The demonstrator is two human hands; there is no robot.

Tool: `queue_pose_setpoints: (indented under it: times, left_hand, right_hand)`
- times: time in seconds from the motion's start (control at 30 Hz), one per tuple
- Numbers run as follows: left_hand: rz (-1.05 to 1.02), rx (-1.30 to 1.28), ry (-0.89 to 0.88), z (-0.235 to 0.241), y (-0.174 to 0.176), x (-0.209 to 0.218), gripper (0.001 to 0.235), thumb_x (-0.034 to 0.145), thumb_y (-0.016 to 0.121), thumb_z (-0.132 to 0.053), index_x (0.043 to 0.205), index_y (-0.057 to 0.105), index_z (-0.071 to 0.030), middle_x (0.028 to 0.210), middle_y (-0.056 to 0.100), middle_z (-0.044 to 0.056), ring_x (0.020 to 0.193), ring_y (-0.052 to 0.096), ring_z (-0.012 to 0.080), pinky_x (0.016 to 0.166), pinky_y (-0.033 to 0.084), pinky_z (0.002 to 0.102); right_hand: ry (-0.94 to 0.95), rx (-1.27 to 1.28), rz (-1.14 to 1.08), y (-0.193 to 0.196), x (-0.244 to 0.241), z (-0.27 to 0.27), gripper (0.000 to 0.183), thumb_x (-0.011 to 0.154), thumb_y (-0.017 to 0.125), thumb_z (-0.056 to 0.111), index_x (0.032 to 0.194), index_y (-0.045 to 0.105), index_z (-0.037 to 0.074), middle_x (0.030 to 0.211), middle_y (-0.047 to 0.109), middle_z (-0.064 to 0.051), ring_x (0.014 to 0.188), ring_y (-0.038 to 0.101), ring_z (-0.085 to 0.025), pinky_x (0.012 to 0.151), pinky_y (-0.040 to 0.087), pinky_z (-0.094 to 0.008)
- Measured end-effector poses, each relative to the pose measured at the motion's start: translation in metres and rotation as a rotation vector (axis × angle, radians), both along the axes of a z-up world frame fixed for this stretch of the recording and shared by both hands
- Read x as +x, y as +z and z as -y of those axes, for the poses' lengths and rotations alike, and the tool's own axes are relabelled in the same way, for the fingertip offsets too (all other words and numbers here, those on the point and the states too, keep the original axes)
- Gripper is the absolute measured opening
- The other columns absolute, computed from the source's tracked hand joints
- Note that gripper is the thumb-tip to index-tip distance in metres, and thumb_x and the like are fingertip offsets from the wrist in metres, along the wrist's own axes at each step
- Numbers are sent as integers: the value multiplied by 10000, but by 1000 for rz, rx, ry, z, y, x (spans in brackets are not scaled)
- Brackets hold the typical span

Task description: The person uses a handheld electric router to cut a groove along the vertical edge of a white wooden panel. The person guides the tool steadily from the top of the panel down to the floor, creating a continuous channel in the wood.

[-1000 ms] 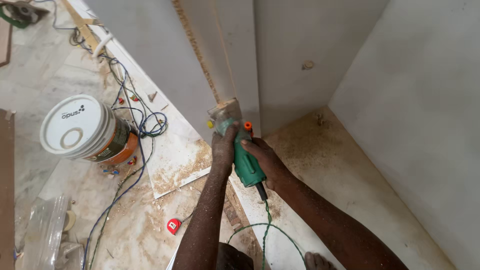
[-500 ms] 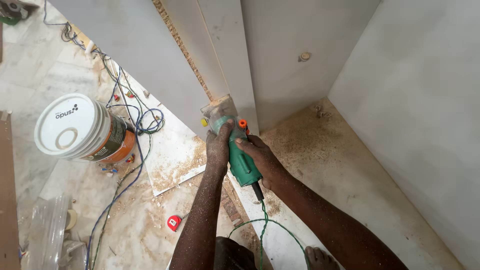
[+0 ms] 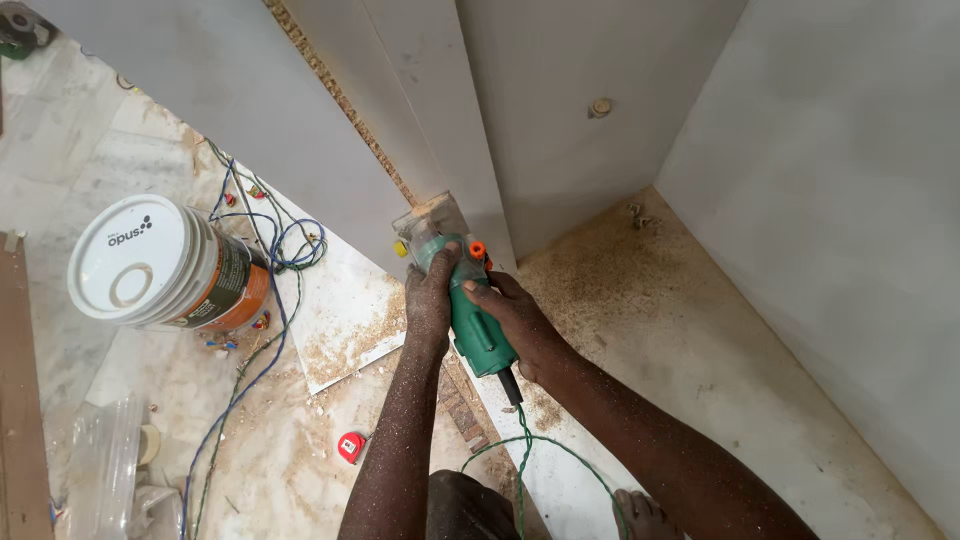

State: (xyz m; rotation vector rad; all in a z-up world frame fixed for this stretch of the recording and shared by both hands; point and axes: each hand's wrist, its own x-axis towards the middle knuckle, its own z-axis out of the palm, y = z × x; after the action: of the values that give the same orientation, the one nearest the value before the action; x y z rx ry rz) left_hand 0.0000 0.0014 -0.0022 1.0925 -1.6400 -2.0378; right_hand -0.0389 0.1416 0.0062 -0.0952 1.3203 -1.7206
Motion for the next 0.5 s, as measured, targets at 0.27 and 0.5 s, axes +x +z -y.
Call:
queue_pose_setpoints:
  times: [0.27,0.5]
  left_hand:
    - [-74,19,-23,-1,0,1,819,832,701,-486,1323,483,132,1081,688,286,867,764,330,700,677,426]
    - [-37,-6,-45,0,2,1,682,856,676,-459,1249,572,89,1006,734,233,804,781,288,689,678,400]
  right_hand:
    - [-20,-62,13,-5,0,-1,725,864,708,475,1392,494,26,1087,659,-166,867,736,-241,684,665,-386]
    - [-14,-33,20,-2,1,-1,729,869,693,475,1407,477,32,1079,666,-166,856,738,-237,683,661,-379]
